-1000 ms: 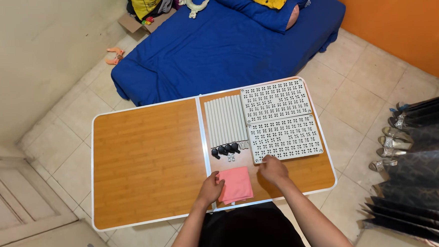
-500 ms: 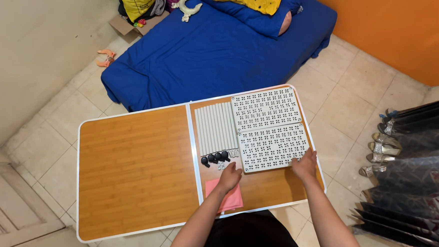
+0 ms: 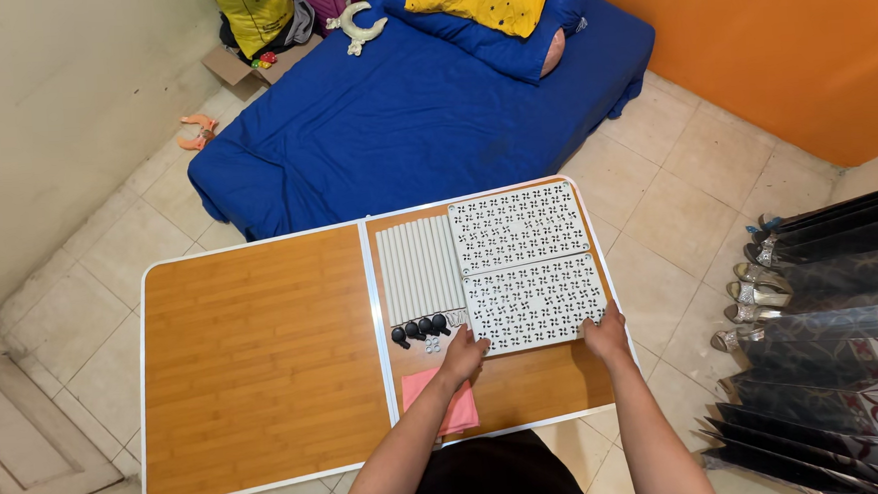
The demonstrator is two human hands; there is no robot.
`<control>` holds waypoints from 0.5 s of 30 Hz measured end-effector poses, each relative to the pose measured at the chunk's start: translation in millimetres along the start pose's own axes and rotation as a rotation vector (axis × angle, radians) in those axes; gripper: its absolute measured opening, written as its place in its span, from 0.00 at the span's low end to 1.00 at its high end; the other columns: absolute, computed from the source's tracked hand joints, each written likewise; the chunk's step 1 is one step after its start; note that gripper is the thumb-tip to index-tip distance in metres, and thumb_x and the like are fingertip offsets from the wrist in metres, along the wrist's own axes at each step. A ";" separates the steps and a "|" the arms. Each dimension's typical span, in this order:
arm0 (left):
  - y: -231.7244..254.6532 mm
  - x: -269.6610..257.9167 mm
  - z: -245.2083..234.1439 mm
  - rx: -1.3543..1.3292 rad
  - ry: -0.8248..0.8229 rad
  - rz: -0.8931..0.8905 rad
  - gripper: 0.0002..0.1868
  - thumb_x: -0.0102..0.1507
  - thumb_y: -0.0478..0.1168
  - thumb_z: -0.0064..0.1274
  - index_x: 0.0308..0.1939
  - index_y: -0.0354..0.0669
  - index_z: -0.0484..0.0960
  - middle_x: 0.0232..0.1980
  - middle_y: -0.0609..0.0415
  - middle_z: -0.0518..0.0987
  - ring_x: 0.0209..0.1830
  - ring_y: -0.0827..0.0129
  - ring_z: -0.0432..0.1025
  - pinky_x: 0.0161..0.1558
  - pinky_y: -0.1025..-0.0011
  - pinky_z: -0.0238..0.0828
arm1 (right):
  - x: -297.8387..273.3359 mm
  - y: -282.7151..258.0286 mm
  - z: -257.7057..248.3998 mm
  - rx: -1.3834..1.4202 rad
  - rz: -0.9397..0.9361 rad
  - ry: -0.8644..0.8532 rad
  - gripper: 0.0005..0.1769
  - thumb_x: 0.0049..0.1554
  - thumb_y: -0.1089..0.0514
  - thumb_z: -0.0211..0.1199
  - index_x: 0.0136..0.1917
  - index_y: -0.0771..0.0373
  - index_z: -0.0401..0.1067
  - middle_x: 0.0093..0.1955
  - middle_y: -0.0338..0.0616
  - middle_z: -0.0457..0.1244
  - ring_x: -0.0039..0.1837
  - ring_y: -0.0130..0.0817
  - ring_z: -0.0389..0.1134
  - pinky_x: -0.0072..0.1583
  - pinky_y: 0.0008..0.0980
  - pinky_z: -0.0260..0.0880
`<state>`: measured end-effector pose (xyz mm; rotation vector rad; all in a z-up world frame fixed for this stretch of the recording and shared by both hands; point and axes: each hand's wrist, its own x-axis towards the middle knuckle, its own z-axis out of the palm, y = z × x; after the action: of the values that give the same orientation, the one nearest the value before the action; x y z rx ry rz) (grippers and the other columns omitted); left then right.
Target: The person wipes a white perforated plastic panel with a pink cloth, then inserts white cylindrical rods into the panel's holes to form a frame. The person continues inserting rods and wiping them with the cloth while assembling the structure on a wooden table.
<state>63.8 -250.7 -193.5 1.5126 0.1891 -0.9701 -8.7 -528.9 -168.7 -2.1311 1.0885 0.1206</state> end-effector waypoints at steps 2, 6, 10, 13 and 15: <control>-1.5 3.2 -2.0 -0.005 0.010 0.110 0.25 0.64 0.38 0.52 0.64 0.34 0.69 0.55 0.46 0.81 0.46 0.63 0.73 0.45 0.67 0.72 | 0.7 -0.8 -1.8 0.012 0.003 0.028 0.41 0.55 0.58 0.60 0.78 0.65 0.51 0.71 0.64 0.50 0.71 0.59 0.58 0.70 0.46 0.62; -6.9 1.5 -12.1 0.106 0.063 0.252 0.21 0.63 0.38 0.54 0.59 0.32 0.75 0.52 0.47 0.84 0.48 0.66 0.79 0.50 0.70 0.75 | -6.5 2.1 2.3 0.090 0.043 0.077 0.40 0.53 0.60 0.60 0.76 0.68 0.52 0.73 0.60 0.46 0.68 0.57 0.61 0.69 0.45 0.64; 3.4 -15.5 -28.6 0.331 0.258 0.251 0.22 0.63 0.42 0.58 0.58 0.32 0.77 0.47 0.44 0.79 0.43 0.62 0.77 0.47 0.66 0.76 | -12.0 2.3 13.3 0.121 0.021 0.118 0.38 0.53 0.58 0.61 0.75 0.67 0.54 0.73 0.60 0.47 0.67 0.58 0.62 0.68 0.46 0.63; 15.3 -39.7 -47.3 0.178 0.257 0.230 0.22 0.65 0.47 0.58 0.54 0.31 0.82 0.42 0.44 0.85 0.41 0.64 0.79 0.46 0.66 0.75 | -18.2 -0.2 33.0 0.128 -0.182 0.193 0.35 0.54 0.58 0.62 0.72 0.68 0.58 0.70 0.61 0.51 0.69 0.57 0.59 0.69 0.45 0.61; 19.9 -58.0 -64.6 0.030 0.244 0.281 0.22 0.66 0.49 0.57 0.51 0.31 0.84 0.43 0.49 0.87 0.43 0.69 0.79 0.47 0.69 0.75 | -24.0 -8.6 49.7 0.134 -0.300 0.197 0.31 0.55 0.59 0.61 0.70 0.67 0.62 0.69 0.60 0.55 0.71 0.56 0.59 0.70 0.44 0.61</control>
<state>69.0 -174.1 -148.5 1.6325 0.1315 -0.5670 -6.3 -477.7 -190.9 -2.1892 0.8446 -0.3009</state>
